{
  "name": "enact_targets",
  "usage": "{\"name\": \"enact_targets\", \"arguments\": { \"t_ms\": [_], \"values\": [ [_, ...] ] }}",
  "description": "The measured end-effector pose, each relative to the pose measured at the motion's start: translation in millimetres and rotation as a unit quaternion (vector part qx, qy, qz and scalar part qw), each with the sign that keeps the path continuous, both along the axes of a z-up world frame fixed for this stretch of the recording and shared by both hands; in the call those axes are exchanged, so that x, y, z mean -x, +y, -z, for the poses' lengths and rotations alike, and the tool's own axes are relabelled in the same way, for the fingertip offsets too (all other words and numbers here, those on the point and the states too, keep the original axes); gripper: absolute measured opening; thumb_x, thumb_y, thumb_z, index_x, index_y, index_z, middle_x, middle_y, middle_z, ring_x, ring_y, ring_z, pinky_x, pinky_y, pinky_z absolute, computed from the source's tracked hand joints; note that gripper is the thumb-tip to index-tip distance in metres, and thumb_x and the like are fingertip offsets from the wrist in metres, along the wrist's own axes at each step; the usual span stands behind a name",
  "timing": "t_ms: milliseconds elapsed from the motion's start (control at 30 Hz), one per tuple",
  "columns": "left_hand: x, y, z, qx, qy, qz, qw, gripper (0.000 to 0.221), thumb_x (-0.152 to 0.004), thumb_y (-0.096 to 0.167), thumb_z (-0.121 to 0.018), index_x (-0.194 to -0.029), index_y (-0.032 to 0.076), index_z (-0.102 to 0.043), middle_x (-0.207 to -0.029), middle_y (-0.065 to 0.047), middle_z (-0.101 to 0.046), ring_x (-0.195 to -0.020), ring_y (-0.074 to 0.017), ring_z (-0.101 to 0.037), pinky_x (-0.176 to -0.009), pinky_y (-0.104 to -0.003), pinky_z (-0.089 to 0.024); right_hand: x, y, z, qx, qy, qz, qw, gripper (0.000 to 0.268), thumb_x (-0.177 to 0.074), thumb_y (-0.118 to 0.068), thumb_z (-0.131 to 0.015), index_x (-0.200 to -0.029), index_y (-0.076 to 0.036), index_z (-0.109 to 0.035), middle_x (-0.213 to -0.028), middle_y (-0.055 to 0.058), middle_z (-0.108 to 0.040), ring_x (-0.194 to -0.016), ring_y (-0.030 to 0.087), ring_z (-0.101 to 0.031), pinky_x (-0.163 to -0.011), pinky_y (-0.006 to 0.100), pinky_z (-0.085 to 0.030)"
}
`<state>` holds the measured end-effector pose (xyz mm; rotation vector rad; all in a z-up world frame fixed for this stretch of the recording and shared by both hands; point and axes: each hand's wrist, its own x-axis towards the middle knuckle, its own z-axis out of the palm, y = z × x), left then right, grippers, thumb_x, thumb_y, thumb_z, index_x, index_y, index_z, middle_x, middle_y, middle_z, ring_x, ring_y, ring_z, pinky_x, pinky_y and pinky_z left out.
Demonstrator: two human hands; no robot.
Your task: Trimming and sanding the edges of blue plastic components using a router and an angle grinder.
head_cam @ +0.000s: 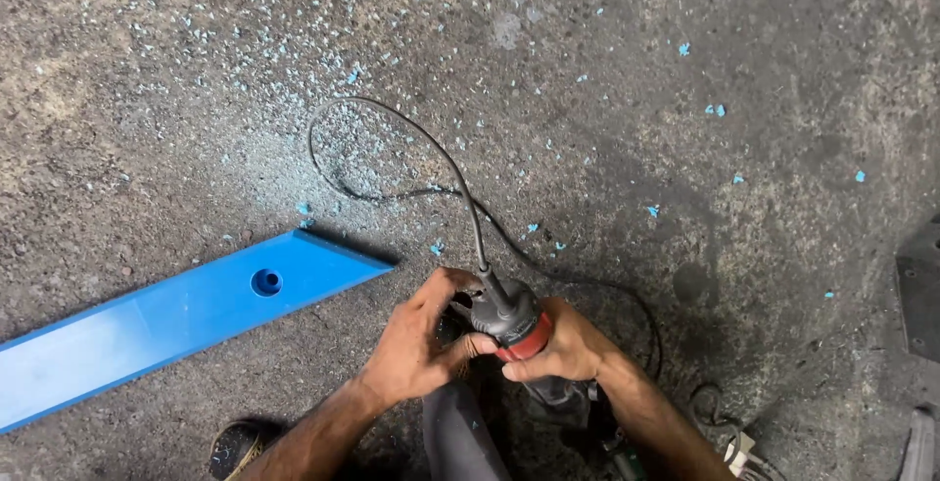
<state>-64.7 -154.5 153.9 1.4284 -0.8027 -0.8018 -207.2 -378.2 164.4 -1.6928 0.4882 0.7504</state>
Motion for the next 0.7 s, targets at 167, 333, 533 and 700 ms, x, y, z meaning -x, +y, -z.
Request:
{"name": "enact_targets", "arguments": {
  "t_ms": [167,333,533,700],
  "values": [
    [-22.9,1.3,-9.4,-0.124,-0.082,0.006,0.989,0.063,-0.084,0.036,-0.078,-0.131,0.003,-0.054,-0.125,-0.016,-0.062,-0.105,-0.0330,-0.070,-0.082,-0.044,-0.059,-36.5,-35.4,-20.1,0.243,0.125,-0.061,0.960,0.046,-0.063,-0.034,-0.086,-0.101,-0.011,-0.075,-0.083,0.008,-0.076,-0.074,0.024,-0.074,-0.073,0.039,-0.060],
    [-70.1,52.7,-8.6,-0.253,-0.177,0.071,0.948,0.043,-0.090,0.039,-0.072,-0.123,0.012,-0.065,-0.114,-0.010,-0.067,-0.102,-0.0330,-0.068,-0.085,-0.045,-0.057,-50.6,-100.1,1.1,0.487,0.151,-0.042,0.859,0.059,-0.060,-0.041,-0.088,-0.108,-0.012,-0.071,-0.098,0.017,-0.075,-0.095,0.038,-0.072,-0.087,0.050,-0.058],
    [-101.4,150.1,-17.1,-0.295,-0.327,0.170,0.882,0.037,-0.088,0.041,-0.068,-0.113,0.013,-0.070,-0.110,-0.006,-0.068,-0.099,-0.0295,-0.067,-0.086,-0.044,-0.053,-10.9,-139.5,68.7,0.657,0.009,-0.100,0.747,0.071,-0.059,-0.041,-0.092,-0.113,-0.002,-0.064,-0.112,0.016,-0.072,-0.112,0.033,-0.066,-0.102,0.046,-0.050],
    [-101.0,210.8,-22.1,-0.375,-0.298,0.173,0.861,0.043,-0.080,0.046,-0.075,-0.114,0.021,-0.073,-0.114,-0.002,-0.072,-0.099,-0.0277,-0.069,-0.085,-0.041,-0.056,5.3,-129.9,67.2,0.686,-0.061,-0.113,0.716,0.071,-0.057,-0.039,-0.094,-0.110,-0.006,-0.061,-0.110,0.012,-0.066,-0.112,0.032,-0.059,-0.098,0.048,-0.046]
  ]
}}
